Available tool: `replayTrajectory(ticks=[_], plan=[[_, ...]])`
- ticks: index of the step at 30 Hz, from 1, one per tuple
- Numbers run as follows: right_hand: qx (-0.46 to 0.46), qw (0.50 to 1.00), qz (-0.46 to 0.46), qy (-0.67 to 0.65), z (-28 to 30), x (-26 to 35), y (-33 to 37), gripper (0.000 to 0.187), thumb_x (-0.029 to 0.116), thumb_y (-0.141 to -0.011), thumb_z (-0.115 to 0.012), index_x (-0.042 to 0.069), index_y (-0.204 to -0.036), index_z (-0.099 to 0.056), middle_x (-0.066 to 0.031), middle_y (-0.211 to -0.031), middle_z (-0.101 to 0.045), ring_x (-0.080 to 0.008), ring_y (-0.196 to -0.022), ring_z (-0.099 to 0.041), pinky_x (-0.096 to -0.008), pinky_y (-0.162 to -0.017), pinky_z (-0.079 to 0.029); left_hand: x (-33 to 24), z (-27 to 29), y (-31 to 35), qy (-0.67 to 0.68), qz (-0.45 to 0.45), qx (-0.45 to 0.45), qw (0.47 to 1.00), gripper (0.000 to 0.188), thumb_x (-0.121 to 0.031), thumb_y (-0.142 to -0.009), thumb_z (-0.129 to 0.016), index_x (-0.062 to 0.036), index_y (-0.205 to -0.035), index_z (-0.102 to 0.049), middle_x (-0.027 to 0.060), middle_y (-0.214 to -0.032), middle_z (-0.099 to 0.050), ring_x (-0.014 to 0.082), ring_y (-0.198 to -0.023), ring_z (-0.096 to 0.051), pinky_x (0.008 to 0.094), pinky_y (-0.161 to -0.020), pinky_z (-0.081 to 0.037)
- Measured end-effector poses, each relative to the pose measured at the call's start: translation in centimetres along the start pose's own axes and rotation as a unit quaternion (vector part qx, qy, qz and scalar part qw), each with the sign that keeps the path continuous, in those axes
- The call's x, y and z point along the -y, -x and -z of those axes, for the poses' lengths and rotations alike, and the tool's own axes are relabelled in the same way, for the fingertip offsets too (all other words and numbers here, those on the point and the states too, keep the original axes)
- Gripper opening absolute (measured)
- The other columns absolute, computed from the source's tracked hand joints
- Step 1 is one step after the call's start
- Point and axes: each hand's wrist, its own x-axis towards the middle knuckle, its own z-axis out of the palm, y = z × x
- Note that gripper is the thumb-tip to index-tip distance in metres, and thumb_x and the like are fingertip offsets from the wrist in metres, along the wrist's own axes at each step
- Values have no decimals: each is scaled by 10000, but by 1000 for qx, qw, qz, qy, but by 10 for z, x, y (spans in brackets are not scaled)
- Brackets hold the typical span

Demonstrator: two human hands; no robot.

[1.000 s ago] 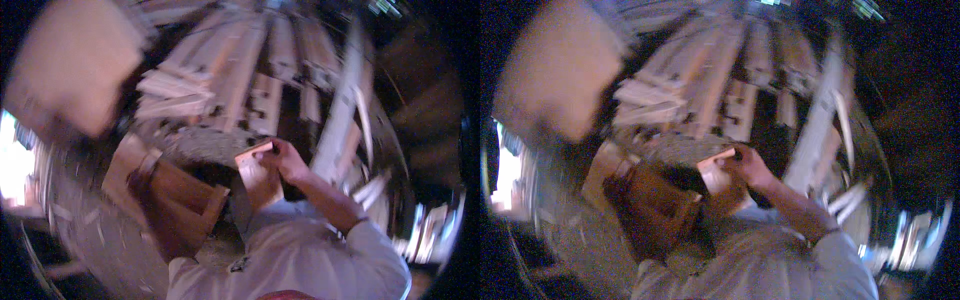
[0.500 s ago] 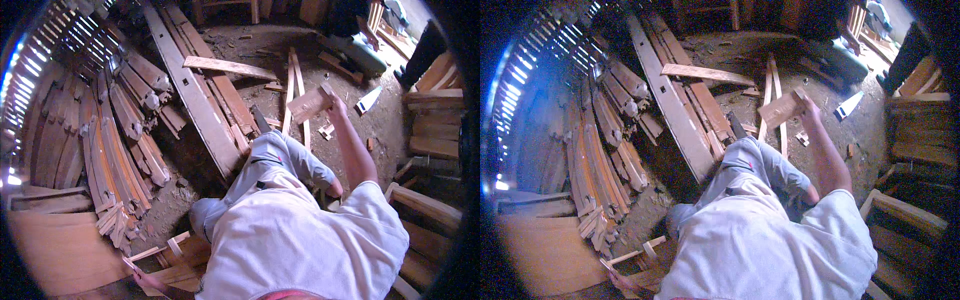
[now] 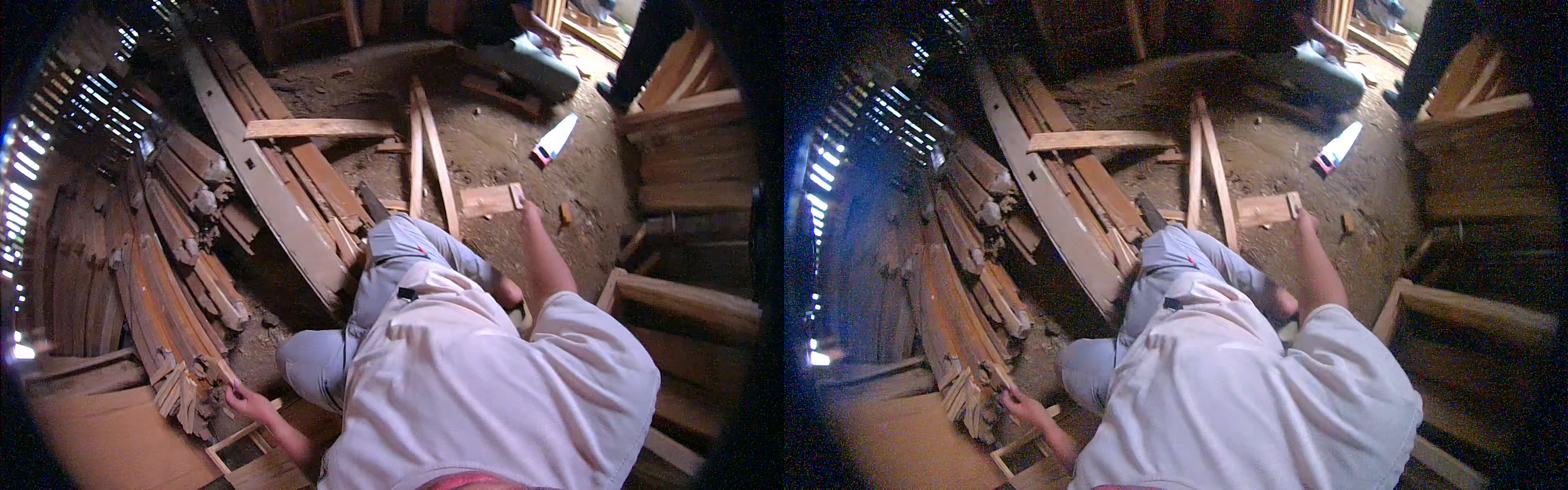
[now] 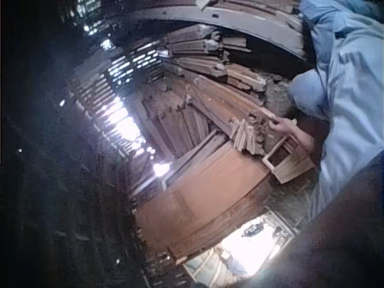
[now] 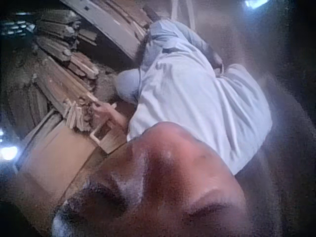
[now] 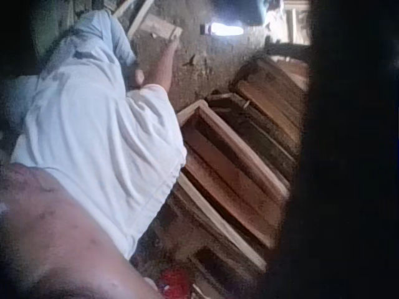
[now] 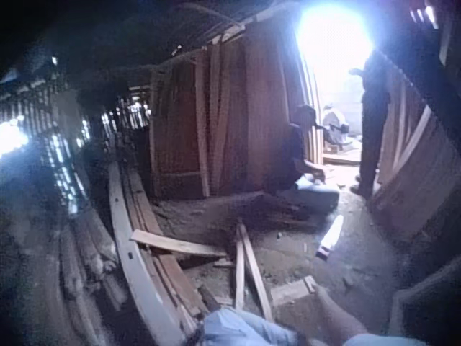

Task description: The person selects thin wooden strips from a pile, then sits on the ground and uses a hand saw to cut a strip into smaller pieces. The person arranges the cut pieces on a larger wooden board.

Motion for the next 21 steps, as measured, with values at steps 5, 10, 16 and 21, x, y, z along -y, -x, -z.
replayTrajectory(ticks=[5, 10, 16, 21], plan=[[119, 992, 32, 7, 47, 2, 35, 335, 281, -812, -776, -8, -973, -731, -99, -906, -707, -199, -770, -626, -377, -650, -489, -96, -69, 9, 92, -82, 89, 988, 314, -190, -993, -663, 36, -1199, -592, 181, -1202, -573, 282, -990, -606, 388, -882, -505], [362, 923, 118, -60, 53, 114, 249, 299, 282, -980, -656, 3, -1078, -694, -73, -924, -689, -152, -788, -630, -310, -686, -503, -240, -98, 57, 178, -183, 277, 926, 339, -194, -943, -712, 15, -1175, -581, 125, -1171, -588, 265, -1044, -590, 364, -870, -489], [642, 764, -35, 56, 45, 178, 365, 549, 483, -1004, -586, 10, -1284, -586, -95, -1104, -676, -193, -1003, -659, -360, -900, -538, -370, -128, 136, 239, -323, 470, 786, 418, -256, -883, -764, 5, -1162, -595, 164, -1176, -605, 342, -1082, -596, 428, -930, -489], [580, 770, 123, 237, -11, 186, 323, 371, 210, -846, -760, -13, -1128, -666, -98, -954, -684, -155, -903, -622, -302, -787, -503, -383, -176, 154, 198, -330, 499, 777, 563, -330, -914, -726, 9, -1325, -544, 206, -1258, -583, 351, -1123, -584, 438, -992, -473]])
